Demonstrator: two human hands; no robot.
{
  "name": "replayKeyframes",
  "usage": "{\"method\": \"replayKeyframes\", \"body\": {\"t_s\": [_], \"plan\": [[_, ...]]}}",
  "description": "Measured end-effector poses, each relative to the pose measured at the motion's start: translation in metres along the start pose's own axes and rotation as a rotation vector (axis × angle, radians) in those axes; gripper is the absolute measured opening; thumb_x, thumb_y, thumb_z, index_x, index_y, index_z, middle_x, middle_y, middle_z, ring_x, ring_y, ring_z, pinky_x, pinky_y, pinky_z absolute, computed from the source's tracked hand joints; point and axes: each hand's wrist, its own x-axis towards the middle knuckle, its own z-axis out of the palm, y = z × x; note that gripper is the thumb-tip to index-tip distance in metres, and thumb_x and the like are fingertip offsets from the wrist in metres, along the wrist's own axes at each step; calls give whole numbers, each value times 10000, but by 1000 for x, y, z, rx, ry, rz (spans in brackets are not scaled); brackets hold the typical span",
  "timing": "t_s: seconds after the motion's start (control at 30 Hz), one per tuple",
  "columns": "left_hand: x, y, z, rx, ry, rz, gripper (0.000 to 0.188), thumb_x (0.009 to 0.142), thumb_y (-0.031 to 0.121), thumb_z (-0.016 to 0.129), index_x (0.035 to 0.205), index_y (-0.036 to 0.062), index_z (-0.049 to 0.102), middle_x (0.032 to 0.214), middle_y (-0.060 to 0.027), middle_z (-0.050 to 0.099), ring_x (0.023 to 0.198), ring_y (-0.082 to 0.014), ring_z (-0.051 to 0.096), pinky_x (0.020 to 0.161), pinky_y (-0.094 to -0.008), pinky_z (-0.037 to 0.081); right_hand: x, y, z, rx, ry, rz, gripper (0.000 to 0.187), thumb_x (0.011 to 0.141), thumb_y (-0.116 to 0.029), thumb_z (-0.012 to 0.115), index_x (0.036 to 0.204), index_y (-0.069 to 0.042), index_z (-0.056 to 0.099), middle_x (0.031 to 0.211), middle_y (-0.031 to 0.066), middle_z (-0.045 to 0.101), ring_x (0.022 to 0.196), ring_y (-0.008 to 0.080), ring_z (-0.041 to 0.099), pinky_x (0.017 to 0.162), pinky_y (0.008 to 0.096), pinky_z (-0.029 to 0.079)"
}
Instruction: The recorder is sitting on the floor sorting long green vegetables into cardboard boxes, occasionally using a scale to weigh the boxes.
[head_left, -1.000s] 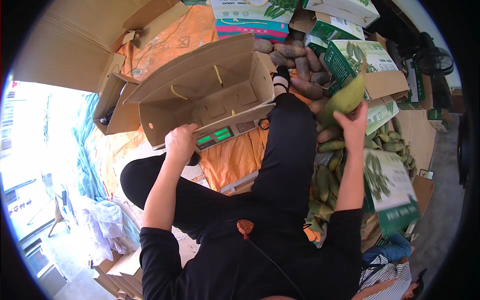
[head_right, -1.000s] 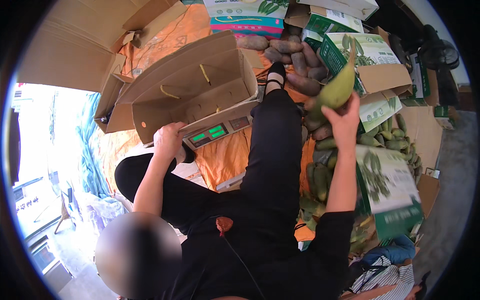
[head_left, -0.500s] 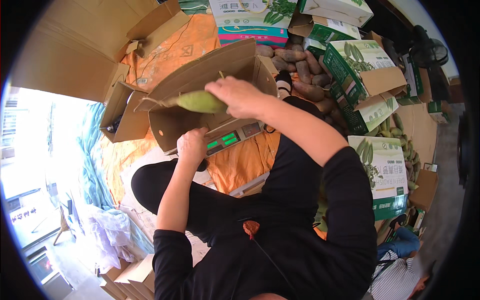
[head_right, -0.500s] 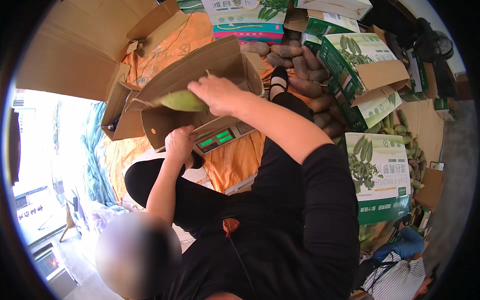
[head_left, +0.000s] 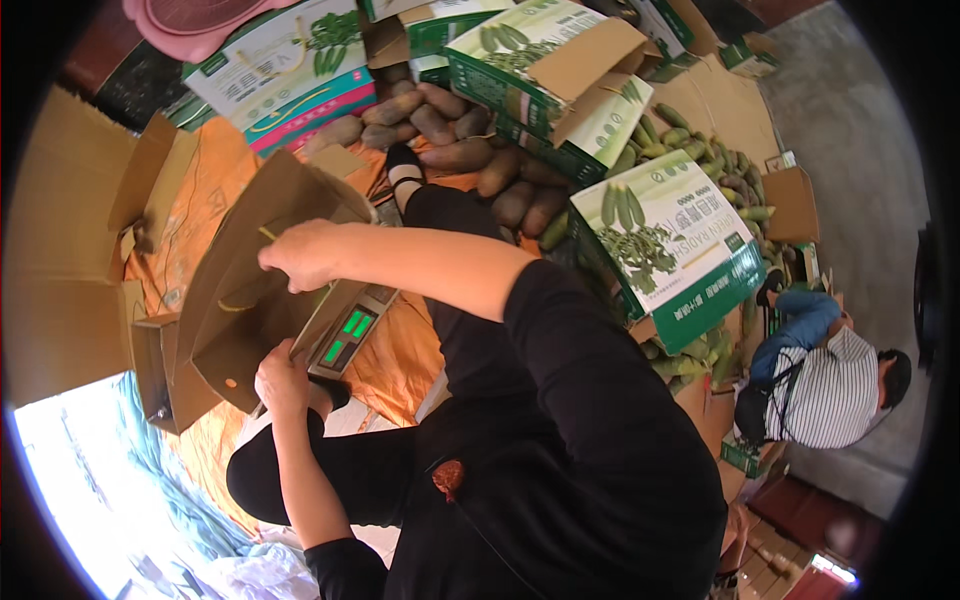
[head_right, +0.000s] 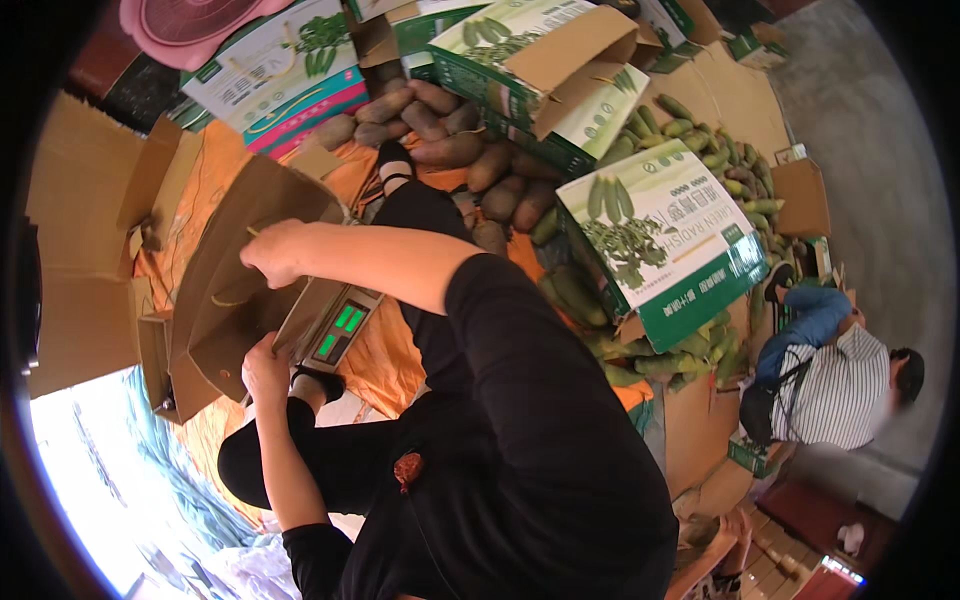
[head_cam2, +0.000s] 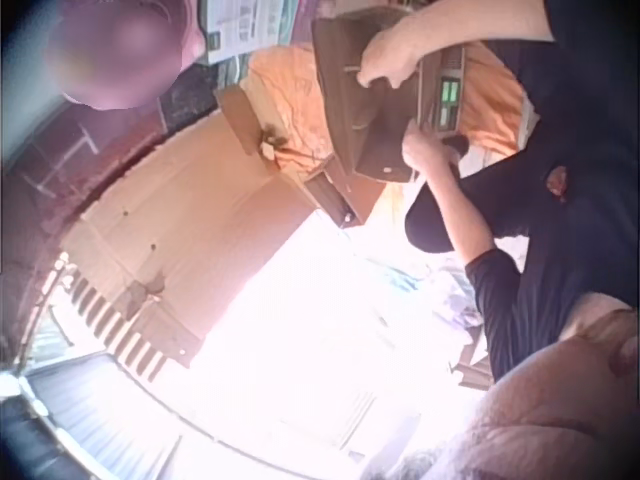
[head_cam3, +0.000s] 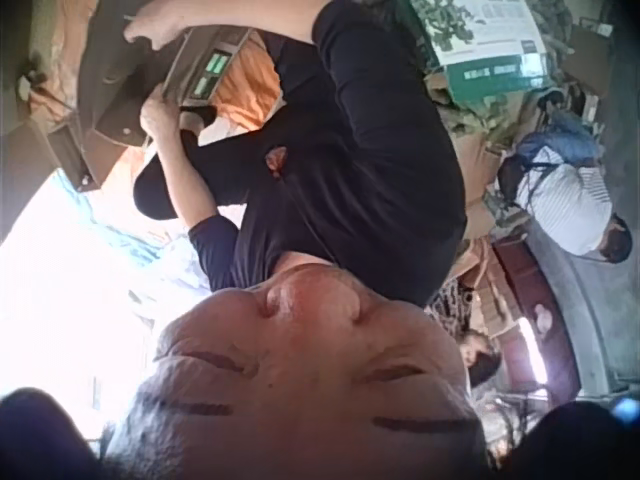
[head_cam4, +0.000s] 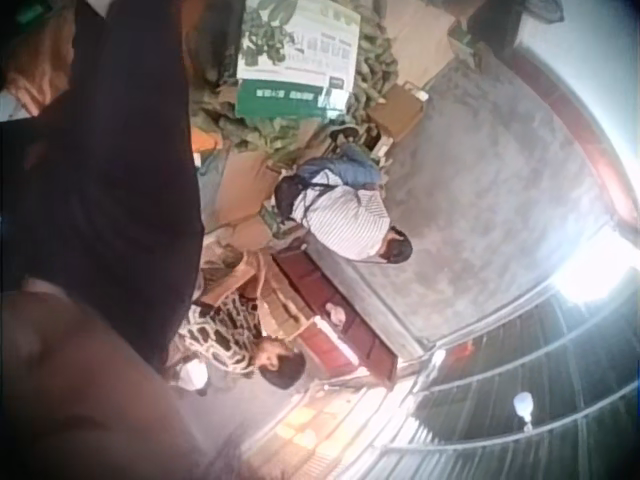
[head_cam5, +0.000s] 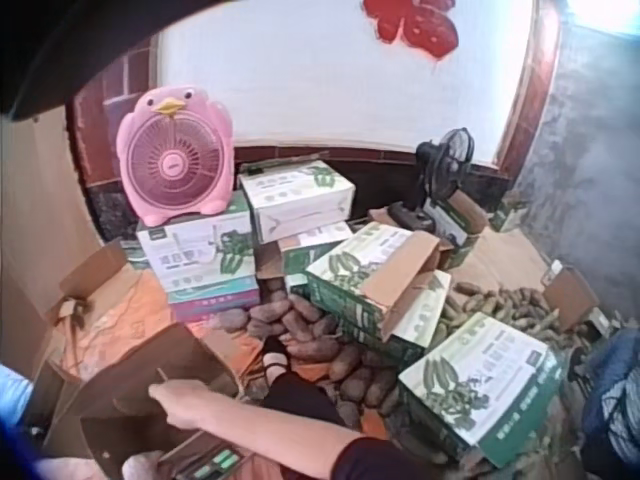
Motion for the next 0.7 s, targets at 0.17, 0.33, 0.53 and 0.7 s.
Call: {"method": "replayKeyframes", "body": {"t_s": [0.17,0.33,0.53,0.7], "plan": [[-3,2,-8,-54,19,-5,197,765,151,636,954,109,678,848,-171,658,805,-364,629,700,-438,492,-116,26,-63,414,567,42,338,811,-144,653,1130,-55,590,996,109,649,911,201,636,796,308,503],[0,12,-1,-72,40,29,212,769,167,648,968,99,680,857,-182,661,815,-381,629,706,-432,494,-268,71,9,685,938,395,171,860,-116,628,997,-15,608,847,42,647,761,99,585,697,267,483],[4,13,1,-69,7,43,210,784,187,644,972,102,680,844,-181,664,811,-369,634,702,-426,491,-424,70,199,614,882,1121,282,800,-118,687,1028,-13,558,902,88,606,805,164,580,711,306,487],[2,9,1,-64,19,34,212,786,178,631,979,107,682,839,-177,665,808,-359,638,709,-421,490,-452,87,203,340,1154,1452,423,758,-84,722,1112,15,513,1074,137,569,1016,192,543,852,310,457]]}}
